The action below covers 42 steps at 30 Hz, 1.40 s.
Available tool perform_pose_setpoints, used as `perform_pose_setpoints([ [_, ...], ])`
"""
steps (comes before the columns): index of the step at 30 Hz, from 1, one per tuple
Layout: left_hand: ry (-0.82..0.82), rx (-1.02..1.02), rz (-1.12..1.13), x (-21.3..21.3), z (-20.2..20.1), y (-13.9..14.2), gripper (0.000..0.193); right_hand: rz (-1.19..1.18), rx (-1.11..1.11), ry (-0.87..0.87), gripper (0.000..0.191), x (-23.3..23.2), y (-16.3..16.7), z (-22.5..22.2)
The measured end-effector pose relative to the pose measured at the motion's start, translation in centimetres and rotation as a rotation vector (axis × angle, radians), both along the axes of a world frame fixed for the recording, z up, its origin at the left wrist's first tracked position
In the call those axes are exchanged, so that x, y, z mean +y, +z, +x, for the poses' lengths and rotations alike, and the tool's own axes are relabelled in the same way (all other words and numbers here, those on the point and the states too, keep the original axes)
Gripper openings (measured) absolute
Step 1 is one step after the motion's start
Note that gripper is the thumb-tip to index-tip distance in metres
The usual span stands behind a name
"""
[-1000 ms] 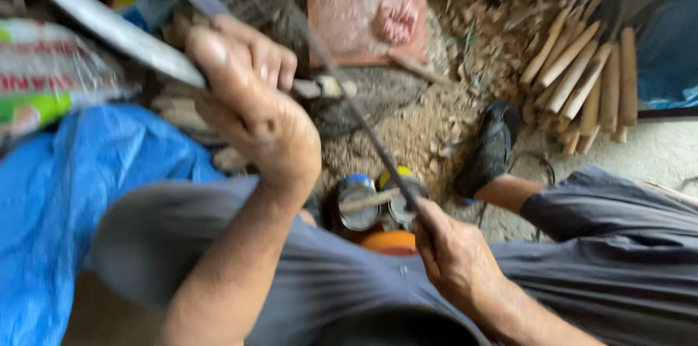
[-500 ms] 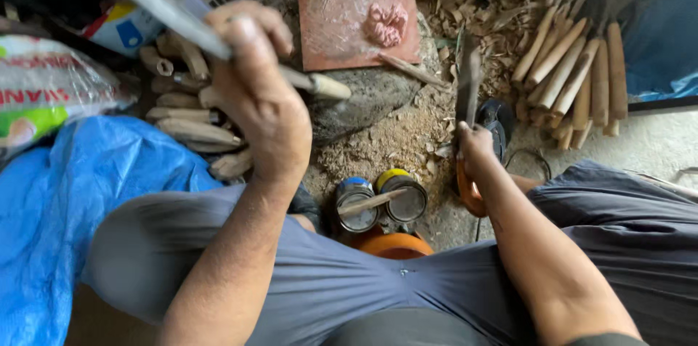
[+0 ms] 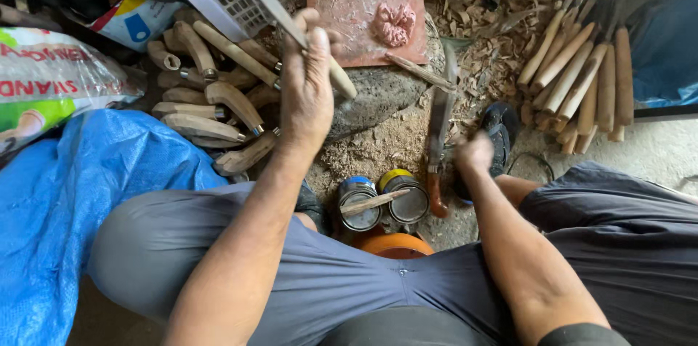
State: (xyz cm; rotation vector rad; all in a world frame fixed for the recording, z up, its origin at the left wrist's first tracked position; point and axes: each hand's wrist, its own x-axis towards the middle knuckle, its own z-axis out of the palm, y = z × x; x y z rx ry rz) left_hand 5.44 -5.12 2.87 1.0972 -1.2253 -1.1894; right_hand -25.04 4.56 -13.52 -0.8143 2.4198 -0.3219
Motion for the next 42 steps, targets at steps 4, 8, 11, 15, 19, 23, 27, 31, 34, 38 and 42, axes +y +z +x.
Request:
perform_pose_setpoints([
  [4,0.029,0.089,-0.053,0.4,-2.0,-2.0,0.028,-0.754,0.065,0.207,0.022,-4.1,6.7,0.8],
  [8,0.071,-0.205,-0.177,1.5,-3.8,-2.8,0.015,-0.987,-0.253,0.721,0.038,-6.2,17.2,5.4],
  [11,-0.148,-0.194,-0.085,2.8,-4.6,-2.9,0.014,-1.023,-0.533,0.848,0.051,-5.9,23.7,9.7],
  [15,-0.106,-0.450,-0.409,4.2,-4.5,-2.6,0.015,-1.079,-0.786,0.688,0.036,-6.2,26.7,13.2],
  [19,-0.137,-0.585,-0.239,4.4,-3.0,-2.4,0.015,-1.126,-0.886,0.563,0.024,-6.2,26.2,12.6],
  [23,0.011,-0.583,0.071,3.3,0.0,-2.5,0.019,-1.267,-0.628,0.294,0.017,-7.1,26.0,9.8],
  [27,0.253,-0.380,-0.109,1.6,3.0,-2.7,0.021,-1.291,0.118,0.864,0.032,-10.1,21.3,11.0],
  [31,0.354,-0.386,0.010,0.6,4.1,-3.1,0.019,-0.657,-0.018,0.726,0.016,-7.1,11.4,15.1],
  [34,0.344,-0.371,-0.032,0.5,4.0,-3.6,0.021,-0.660,0.076,0.884,0.019,-6.8,6.0,16.4],
  [38,0.309,-0.363,-0.057,0.6,3.0,-4.4,0.024,-0.657,0.081,0.844,0.029,-7.9,3.2,17.5],
  [42,0.175,-0.461,-0.027,0.6,2.1,-5.1,0.029,-0.747,0.225,0.861,0.042,-9.1,3.3,17.2],
])
